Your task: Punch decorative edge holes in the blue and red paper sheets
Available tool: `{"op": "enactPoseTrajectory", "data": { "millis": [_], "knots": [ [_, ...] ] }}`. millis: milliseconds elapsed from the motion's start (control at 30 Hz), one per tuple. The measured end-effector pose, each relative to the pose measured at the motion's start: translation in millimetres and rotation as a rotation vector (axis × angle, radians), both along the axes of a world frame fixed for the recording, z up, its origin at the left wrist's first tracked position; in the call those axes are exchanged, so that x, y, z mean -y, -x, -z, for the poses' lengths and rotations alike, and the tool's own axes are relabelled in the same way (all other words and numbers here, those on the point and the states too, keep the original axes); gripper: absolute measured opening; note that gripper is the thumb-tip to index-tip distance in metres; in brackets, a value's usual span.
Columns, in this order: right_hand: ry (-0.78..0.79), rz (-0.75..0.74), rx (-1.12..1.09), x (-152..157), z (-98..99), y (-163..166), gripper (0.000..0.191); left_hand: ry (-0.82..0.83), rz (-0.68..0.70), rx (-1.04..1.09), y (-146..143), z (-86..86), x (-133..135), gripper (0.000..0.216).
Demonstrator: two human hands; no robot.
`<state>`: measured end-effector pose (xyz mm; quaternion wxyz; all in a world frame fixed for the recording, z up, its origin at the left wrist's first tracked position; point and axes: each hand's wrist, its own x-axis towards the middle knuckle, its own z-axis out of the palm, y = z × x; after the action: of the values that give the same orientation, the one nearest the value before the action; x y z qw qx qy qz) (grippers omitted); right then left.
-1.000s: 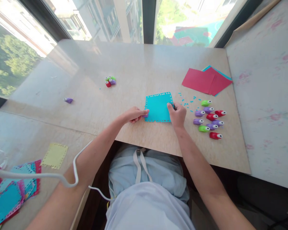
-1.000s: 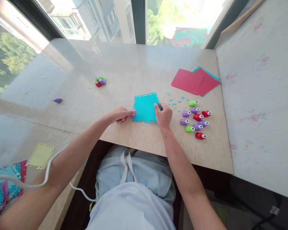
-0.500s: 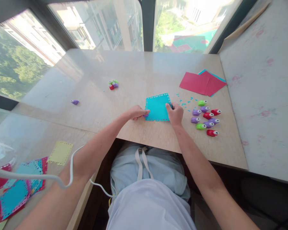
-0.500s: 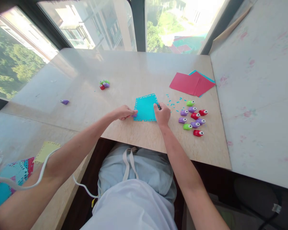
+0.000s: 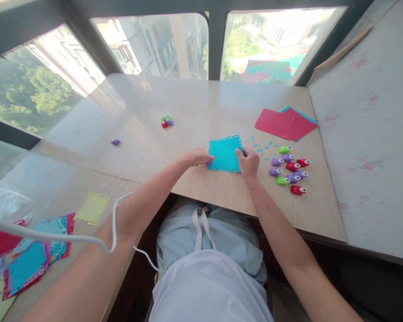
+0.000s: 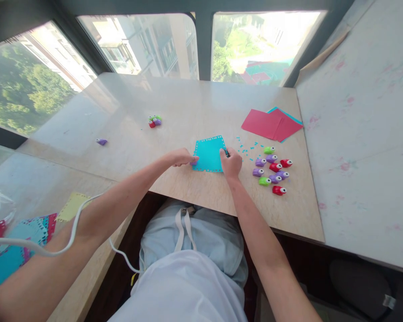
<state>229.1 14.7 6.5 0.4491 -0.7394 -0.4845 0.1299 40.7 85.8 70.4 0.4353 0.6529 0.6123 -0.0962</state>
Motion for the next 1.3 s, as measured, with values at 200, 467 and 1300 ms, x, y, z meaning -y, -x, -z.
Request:
{"op": "enactPoseTrajectory", "data": {
  "millis": [200, 467, 1300],
  "knots": [
    [-0.002, 0.004, 0.004, 0, 1.5, 0, 0.031, 0.069, 0.041, 0.011, 2, -5.6, -1, 0.041],
    [-0.021, -0.016, -0.001, -1, 5.2, -3, 0.034, 0.227, 0.109, -0.004, 5, -6.2, -13, 0.046],
    [-0.054, -0.035, -0.069, 4, -1.3, -3, 0.035, -0.516, 0.405, 0.258, 37, 9.5, 7, 0.043]
  ]
}}
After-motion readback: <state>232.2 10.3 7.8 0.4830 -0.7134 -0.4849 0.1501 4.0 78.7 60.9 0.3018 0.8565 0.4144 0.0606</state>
